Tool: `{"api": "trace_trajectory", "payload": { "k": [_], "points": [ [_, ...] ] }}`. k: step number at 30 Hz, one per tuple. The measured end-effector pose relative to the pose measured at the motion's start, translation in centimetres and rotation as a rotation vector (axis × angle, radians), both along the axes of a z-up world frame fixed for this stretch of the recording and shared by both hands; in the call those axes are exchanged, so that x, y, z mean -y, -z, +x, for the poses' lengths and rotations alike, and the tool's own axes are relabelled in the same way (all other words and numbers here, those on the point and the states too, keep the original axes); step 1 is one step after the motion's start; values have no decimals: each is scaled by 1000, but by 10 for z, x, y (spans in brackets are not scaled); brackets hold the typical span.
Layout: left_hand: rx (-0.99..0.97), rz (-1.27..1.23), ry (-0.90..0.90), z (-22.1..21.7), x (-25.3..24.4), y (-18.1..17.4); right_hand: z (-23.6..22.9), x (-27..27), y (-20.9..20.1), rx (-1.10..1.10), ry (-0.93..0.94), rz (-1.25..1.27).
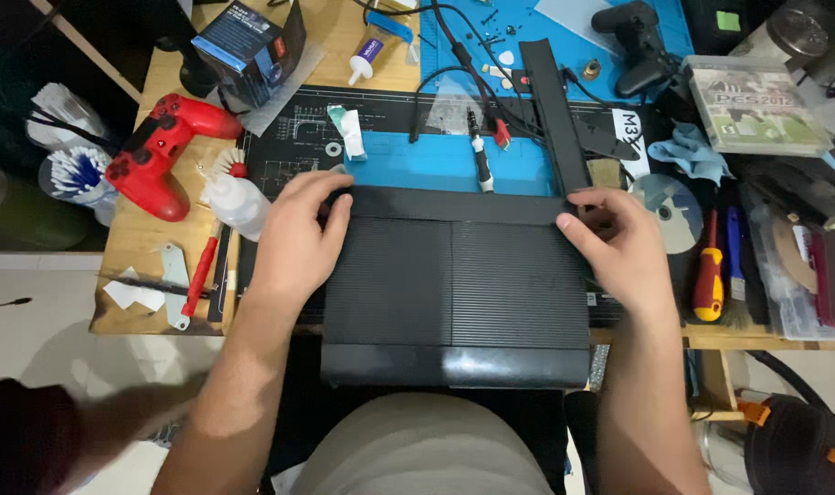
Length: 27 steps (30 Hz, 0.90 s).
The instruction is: The person aligns and snaps the top cover onto a black console, then uses a screwdriver to fasten screws on the bottom. They attach a long black plastic strip to the top edge and press it into place.
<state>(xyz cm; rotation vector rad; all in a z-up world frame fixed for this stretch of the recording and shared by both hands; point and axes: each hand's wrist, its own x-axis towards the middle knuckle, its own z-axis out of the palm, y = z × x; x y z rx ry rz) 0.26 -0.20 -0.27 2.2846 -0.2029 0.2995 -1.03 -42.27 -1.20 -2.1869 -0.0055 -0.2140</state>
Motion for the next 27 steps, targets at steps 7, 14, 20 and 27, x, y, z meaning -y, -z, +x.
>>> {"api": "trace_trajectory", "payload": {
  "k": [7,14,20,27],
  "points": [
    [-40,28,65,6,-3,-6,9,-23,-15,-14,-36,3],
    [-118,66,88,15,-9,-1,11,-43,-36,29,-222,-204],
    [-196,77,131,5,-13,-23,19,-41,-38,-54,-204,-193],
    [-219,147,220,6,-15,-27,26,-44,-35,18,-292,-207]
  ]
}}
